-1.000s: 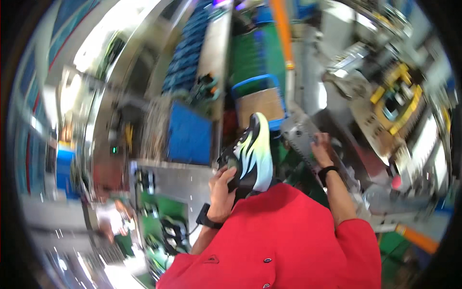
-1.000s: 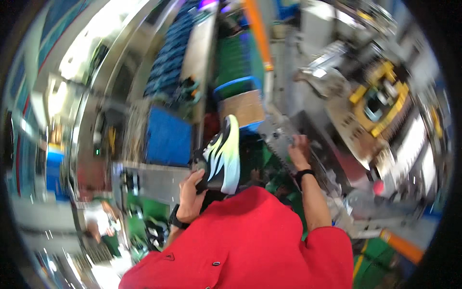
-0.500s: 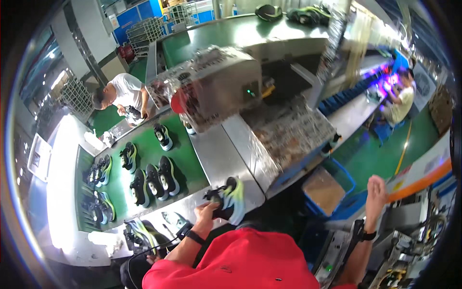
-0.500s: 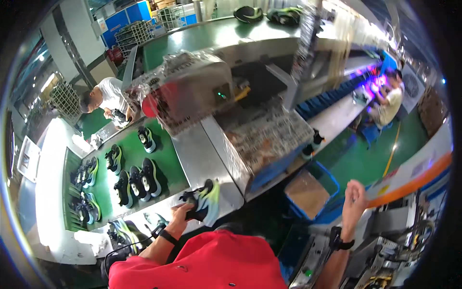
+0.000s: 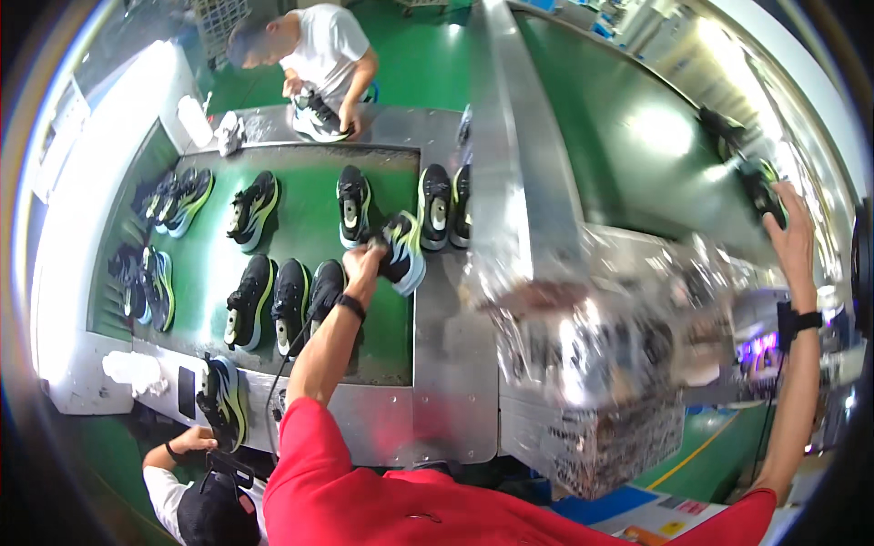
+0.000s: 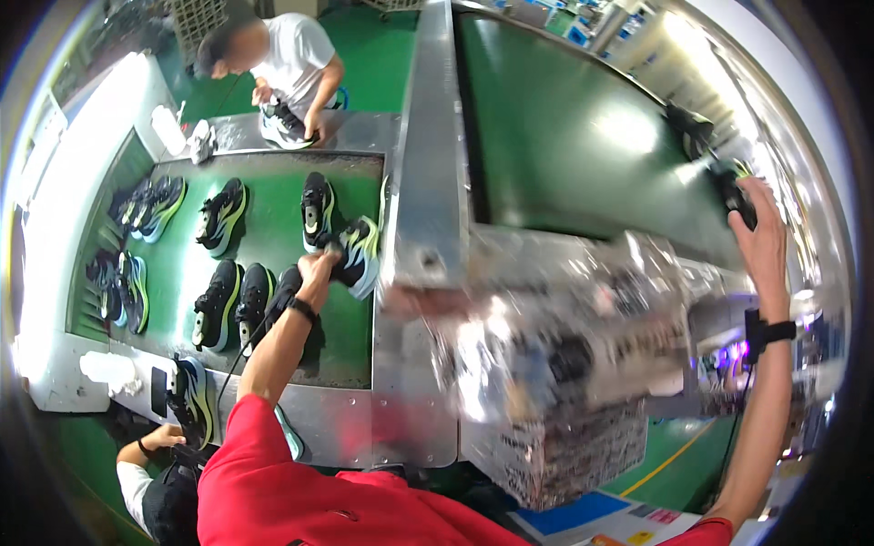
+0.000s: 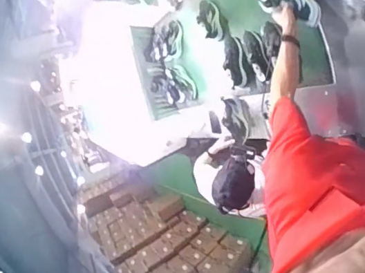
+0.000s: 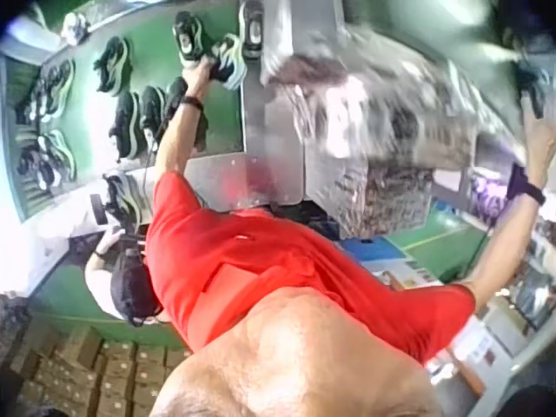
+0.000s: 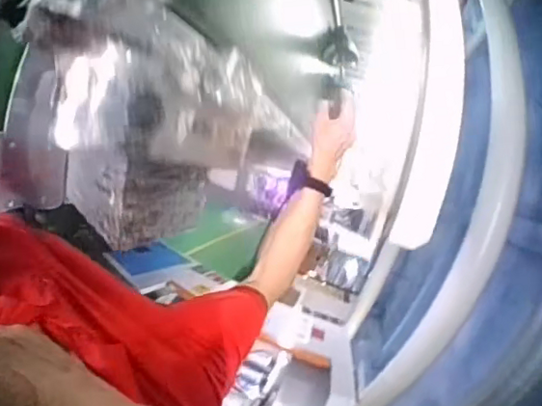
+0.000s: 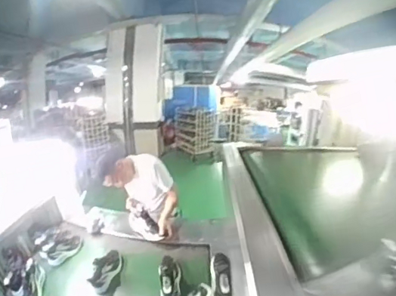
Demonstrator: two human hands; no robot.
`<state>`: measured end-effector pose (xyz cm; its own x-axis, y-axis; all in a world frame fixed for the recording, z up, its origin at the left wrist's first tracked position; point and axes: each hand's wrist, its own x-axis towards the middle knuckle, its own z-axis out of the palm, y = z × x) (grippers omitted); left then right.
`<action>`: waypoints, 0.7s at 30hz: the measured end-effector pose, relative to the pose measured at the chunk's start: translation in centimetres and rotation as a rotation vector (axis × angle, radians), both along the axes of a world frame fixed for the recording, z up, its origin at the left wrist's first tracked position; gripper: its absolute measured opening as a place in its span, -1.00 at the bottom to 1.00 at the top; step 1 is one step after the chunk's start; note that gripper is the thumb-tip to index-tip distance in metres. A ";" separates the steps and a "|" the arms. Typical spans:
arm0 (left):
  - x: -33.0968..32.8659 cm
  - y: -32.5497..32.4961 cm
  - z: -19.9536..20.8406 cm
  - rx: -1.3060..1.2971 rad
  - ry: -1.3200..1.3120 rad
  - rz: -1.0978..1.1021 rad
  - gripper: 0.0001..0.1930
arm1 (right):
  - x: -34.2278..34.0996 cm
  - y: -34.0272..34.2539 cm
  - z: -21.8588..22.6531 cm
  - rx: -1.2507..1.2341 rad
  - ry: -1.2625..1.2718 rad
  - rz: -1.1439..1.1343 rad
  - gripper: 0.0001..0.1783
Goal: Operator places shoe uppers into a lasting or molding machine and retrieves finished components from a conveyor belt.
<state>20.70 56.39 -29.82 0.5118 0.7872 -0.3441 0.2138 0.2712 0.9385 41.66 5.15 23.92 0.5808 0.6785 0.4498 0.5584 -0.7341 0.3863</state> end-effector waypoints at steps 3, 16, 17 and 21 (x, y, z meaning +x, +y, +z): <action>6.1 3.4 -2.7 0.287 0.168 0.027 -0.64 | 9.2 3.7 -0.6 -0.069 -0.005 -0.073 -0.37; 3.5 -1.2 -8.7 0.701 0.124 -0.143 -0.22 | 26.9 4.3 -2.9 0.017 -0.182 -0.381 -0.54; 2.5 -3.8 -8.4 0.733 0.093 -0.152 -0.24 | 28.1 0.2 -1.3 0.033 -0.263 -0.353 -0.43; -14.4 -11.8 -11.4 -0.083 -0.179 -0.355 -0.44 | 22.3 5.9 -5.0 0.416 0.183 -0.549 -0.15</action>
<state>6.30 44.62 -41.21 0.8047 0.5237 -0.2796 0.1427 0.2866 0.9474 63.92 11.01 18.95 0.8804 0.0594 0.4705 0.0949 -0.9941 -0.0521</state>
